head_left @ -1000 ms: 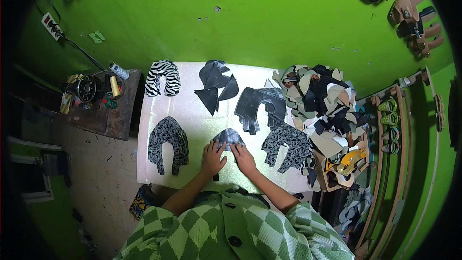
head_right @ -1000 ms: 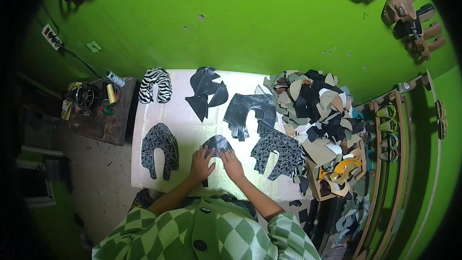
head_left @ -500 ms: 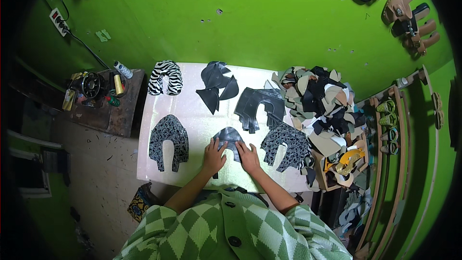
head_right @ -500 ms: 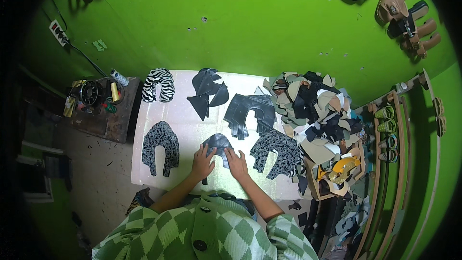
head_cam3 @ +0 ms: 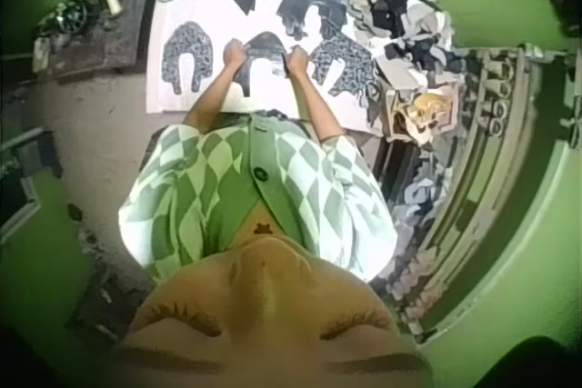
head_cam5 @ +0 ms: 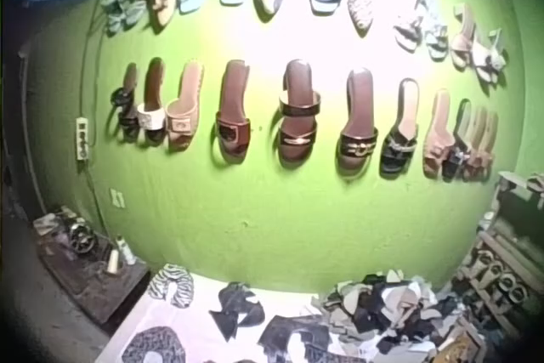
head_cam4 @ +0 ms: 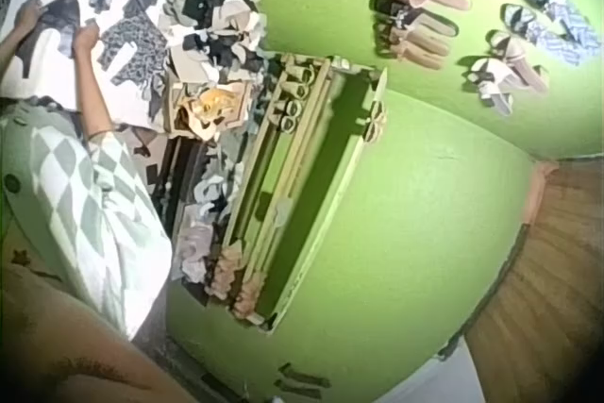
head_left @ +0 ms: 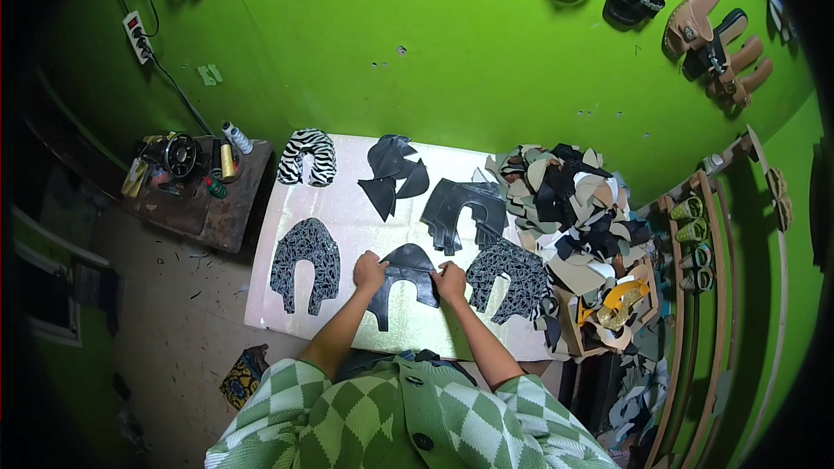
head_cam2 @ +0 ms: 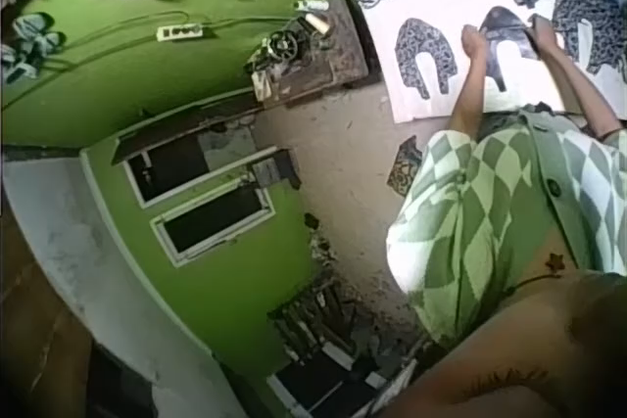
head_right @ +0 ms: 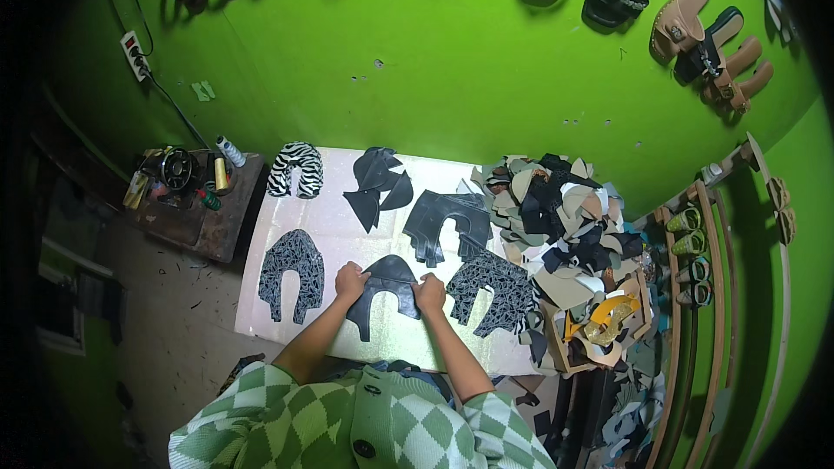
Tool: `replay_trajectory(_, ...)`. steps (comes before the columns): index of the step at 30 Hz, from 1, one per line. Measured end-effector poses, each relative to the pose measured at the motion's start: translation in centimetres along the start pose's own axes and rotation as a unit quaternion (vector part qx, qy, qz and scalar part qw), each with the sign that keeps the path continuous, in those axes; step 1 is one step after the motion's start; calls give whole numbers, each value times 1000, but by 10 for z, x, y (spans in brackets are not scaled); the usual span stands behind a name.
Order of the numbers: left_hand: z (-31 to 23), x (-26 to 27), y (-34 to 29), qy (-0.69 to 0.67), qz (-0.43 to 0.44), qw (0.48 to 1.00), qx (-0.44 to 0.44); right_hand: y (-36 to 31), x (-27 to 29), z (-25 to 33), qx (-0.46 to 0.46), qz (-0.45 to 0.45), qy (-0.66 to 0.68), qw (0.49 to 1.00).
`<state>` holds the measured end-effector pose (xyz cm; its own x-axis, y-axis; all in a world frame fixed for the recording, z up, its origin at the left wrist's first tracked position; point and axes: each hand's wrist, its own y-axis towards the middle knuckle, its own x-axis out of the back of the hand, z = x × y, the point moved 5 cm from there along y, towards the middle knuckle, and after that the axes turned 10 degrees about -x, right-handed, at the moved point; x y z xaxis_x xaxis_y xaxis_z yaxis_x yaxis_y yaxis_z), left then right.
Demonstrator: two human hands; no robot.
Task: Sorting and organizing patterned leather shoe components on a work table.
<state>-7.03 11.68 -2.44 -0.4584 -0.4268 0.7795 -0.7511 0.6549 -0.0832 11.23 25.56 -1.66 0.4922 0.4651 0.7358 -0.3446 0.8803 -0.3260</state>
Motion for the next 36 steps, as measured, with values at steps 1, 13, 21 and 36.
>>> replay_trajectory(1,3,-2,2,14,-4,1000,22,-1,-4,1,4,1,-1,1000)
replay_trajectory(13,17,-13,-4,-1,24,1000,-9,14,-18,-19,-91,131,146,976)
replay_trajectory(21,18,4,-20,-154,14,988,7,15,-21,-34,-158,240,283,915)
replay_trajectory(36,150,151,40,-373,87,924,9,-60,-95,145,-152,323,327,875)
